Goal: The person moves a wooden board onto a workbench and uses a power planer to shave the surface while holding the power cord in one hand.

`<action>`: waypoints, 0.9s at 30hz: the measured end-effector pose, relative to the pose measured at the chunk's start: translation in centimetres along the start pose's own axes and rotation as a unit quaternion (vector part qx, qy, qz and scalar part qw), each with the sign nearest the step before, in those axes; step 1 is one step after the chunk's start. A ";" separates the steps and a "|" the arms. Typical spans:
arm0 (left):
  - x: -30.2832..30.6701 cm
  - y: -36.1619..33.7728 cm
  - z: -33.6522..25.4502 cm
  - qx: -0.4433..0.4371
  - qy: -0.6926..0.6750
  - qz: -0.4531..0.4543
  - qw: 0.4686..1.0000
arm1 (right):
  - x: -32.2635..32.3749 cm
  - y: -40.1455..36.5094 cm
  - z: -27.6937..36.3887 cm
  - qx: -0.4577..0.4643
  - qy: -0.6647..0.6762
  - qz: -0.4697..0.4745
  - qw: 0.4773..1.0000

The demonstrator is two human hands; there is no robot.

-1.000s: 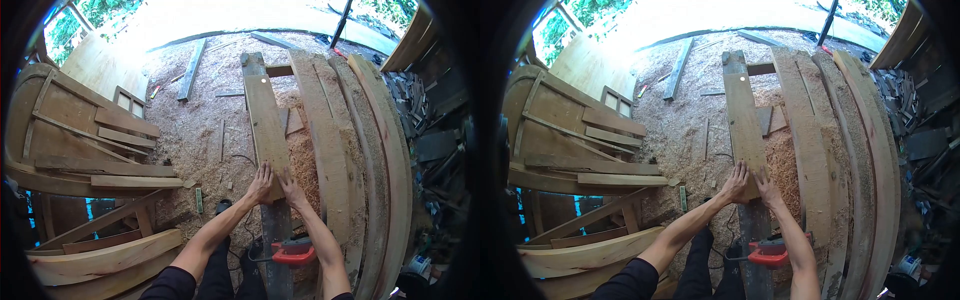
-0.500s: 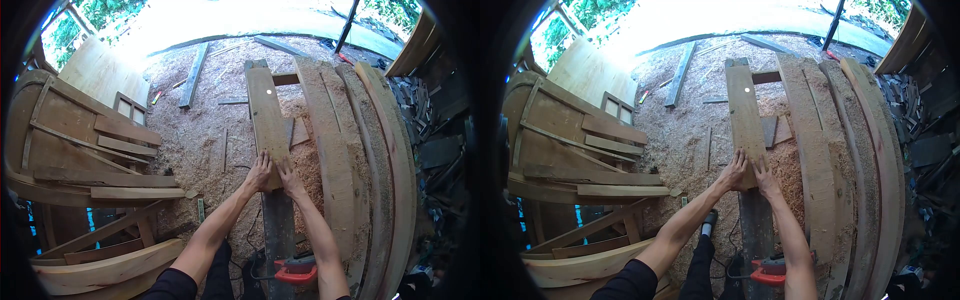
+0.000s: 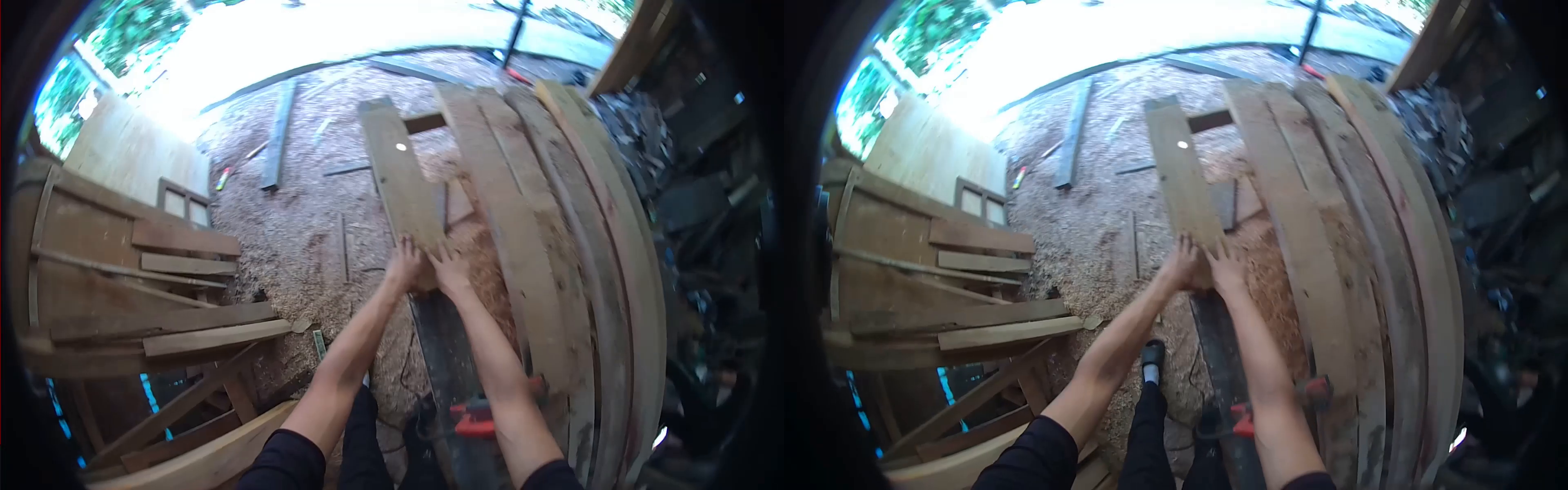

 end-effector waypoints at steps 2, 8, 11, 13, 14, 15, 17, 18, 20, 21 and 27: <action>2.7 0.2 1.0 -0.005 -0.103 0.032 0.994 | 2.8 -1.0 0.7 -0.134 0.019 0.071 0.988; 2.1 -14.0 0.9 0.192 -0.492 0.106 0.843 | 13.4 -14.6 7.0 -0.259 0.379 -0.213 0.862; 0.4 -27.1 1.4 0.227 -0.475 0.319 0.788 | 14.7 -25.6 11.9 -0.305 0.502 -0.146 0.796; -0.2 -35.1 2.7 0.314 -0.507 0.404 0.694 | 15.9 -32.8 13.6 -0.345 0.497 -0.122 0.786; -1.5 -38.3 4.0 0.341 -0.502 0.429 0.669 | 15.4 -36.9 14.3 -0.375 0.481 -0.115 0.784; -2.6 -41.4 5.2 0.367 -0.495 0.454 0.643 | 14.1 -41.4 14.1 -0.420 0.430 -0.156 0.784; -8.5 -45.8 8.1 0.425 -0.614 0.449 0.491 | 6.8 -52.7 15.1 -0.579 0.456 -0.162 0.656; -9.6 -47.3 8.8 0.454 -0.655 0.445 0.408 | 2.1 -59.5 16.0 -0.665 0.421 -0.108 0.607; -7.8 -43.2 10.1 0.300 -0.568 0.495 0.585 | -5.2 -70.9 18.6 -0.756 0.372 0.043 0.537; -6.5 -42.1 10.2 0.146 -0.458 0.510 0.713 | -2.0 -72.3 19.1 -0.738 0.166 0.094 0.647; 3.5 -25.1 2.7 0.167 -0.372 0.414 0.814 | -3.5 -69.9 18.2 -0.721 0.396 0.127 0.555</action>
Point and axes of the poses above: each hand's wrist, its own y-axis towards the middle knuckle, its own x-axis out of the back of the hand, z = x × y, the point moved 7 cm from there along y, towards the middle knuckle, and after that the axes turned 1 degree about -z, right-handed, at the moved point
